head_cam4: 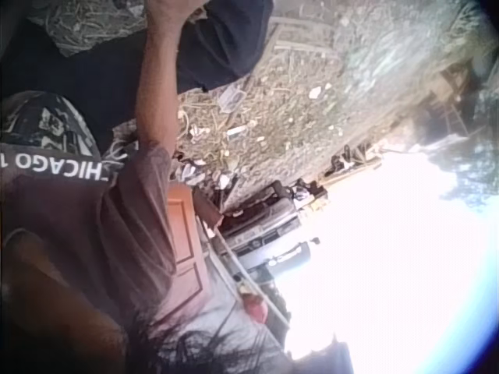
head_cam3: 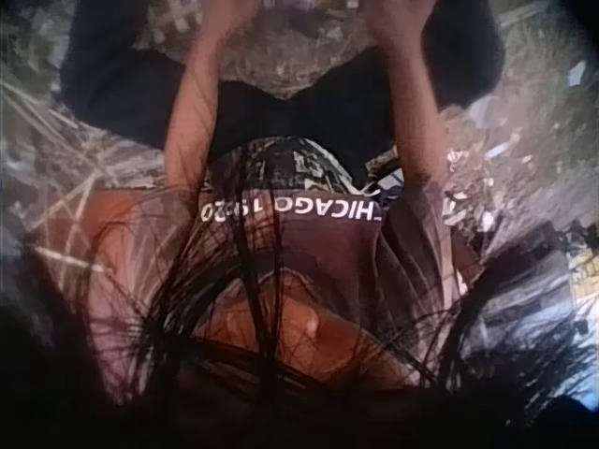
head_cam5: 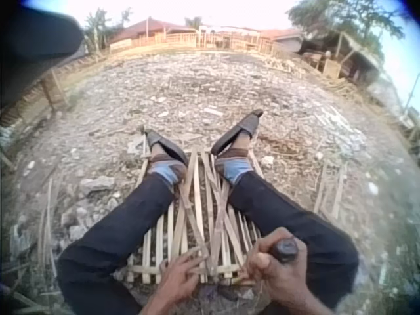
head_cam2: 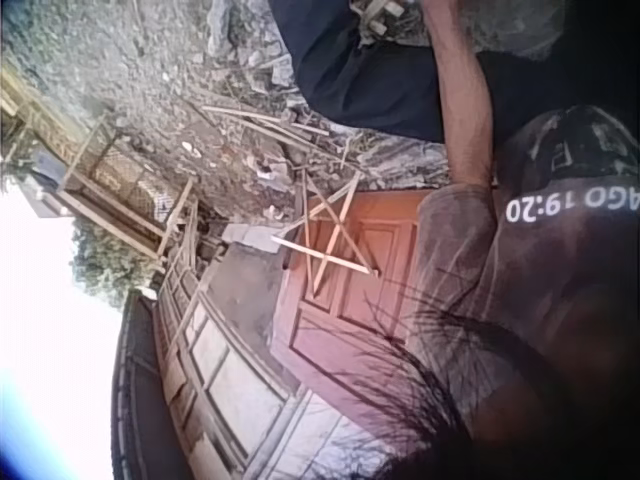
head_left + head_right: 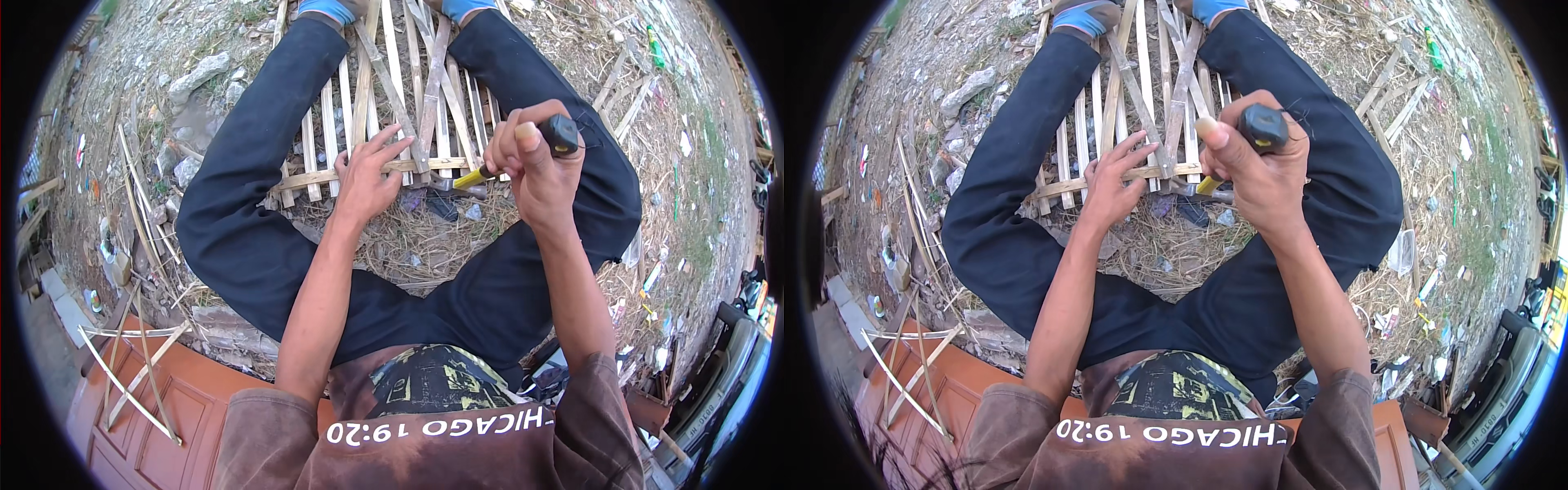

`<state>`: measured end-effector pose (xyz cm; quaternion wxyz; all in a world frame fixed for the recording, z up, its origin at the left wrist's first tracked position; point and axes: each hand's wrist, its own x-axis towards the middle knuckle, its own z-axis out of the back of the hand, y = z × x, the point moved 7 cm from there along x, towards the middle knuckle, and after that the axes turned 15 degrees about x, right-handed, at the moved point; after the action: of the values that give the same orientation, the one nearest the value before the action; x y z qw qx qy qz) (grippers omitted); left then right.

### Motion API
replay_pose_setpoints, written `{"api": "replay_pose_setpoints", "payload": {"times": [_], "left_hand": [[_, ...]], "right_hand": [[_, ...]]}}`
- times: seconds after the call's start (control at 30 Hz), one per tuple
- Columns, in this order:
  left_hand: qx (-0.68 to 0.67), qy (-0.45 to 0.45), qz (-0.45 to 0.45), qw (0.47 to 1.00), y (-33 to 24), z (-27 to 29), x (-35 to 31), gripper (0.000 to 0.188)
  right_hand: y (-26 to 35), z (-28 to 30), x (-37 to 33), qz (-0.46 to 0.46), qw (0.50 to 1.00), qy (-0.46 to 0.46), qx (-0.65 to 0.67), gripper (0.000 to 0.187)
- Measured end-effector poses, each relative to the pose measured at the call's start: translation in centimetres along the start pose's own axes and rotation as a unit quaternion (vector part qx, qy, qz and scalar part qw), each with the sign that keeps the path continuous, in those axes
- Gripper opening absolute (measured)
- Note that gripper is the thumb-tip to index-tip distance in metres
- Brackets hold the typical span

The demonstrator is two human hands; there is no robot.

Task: The person constructs a bamboo lattice structure by arranging bamboo strips in a grid pattern and securing them with a hammer and small nails.

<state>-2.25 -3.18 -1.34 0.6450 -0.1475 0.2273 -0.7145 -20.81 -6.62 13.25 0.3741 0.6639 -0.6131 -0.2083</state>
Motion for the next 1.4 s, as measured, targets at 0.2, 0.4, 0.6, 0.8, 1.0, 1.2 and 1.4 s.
{"api": "replay_pose_setpoints", "payload": {"times": [0.2, 0.4, 0.6, 0.8, 1.0, 1.2, 1.4], "left_hand": [[0.009, -0.011, -0.007, 1.0, -0.4, 0.2, 0.0, 0.058], [0.001, -0.017, -0.005, 1.0, -0.1, 0.2, 0.0, 0.057], [-0.016, 0.0, -0.005, 1.0, 0.9, -0.7, 0.3, 0.055], [-0.018, -0.016, -0.014, 1.0, 0.3, -0.1, 0.3, 0.052], [0.031, -0.014, 0.001, 0.999, -0.5, 0.1, 0.3, 0.045], [0.138, -0.09, -0.042, 0.985, -1.7, 1.1, 0.5, 0.042], [0.1, -0.077, -0.046, 0.991, -1.9, 1.1, 1.2, 0.036]], "right_hand": [[0.0, -1.8, 1.8, 0.042, 0.997, -0.003, -0.059, 0.021], [-0.1, -3.5, 1.9, 0.059, 0.989, 0.043, -0.13, 0.018], [-0.8, -5.4, 2.4, 0.037, 0.98, 0.102, -0.167, 0.021], [-1.3, -5.9, 3.6, 0.035, 0.989, 0.05, -0.135, 0.024], [1.4, 1.6, 3.1, 0.018, 0.991, -0.129, -0.01, 0.026], [2.2, 3.2, 1.4, 0.057, 0.983, -0.167, 0.049, 0.024], [3.8, 5.8, -0.1, 0.103, 0.967, -0.218, 0.085, 0.034]]}}
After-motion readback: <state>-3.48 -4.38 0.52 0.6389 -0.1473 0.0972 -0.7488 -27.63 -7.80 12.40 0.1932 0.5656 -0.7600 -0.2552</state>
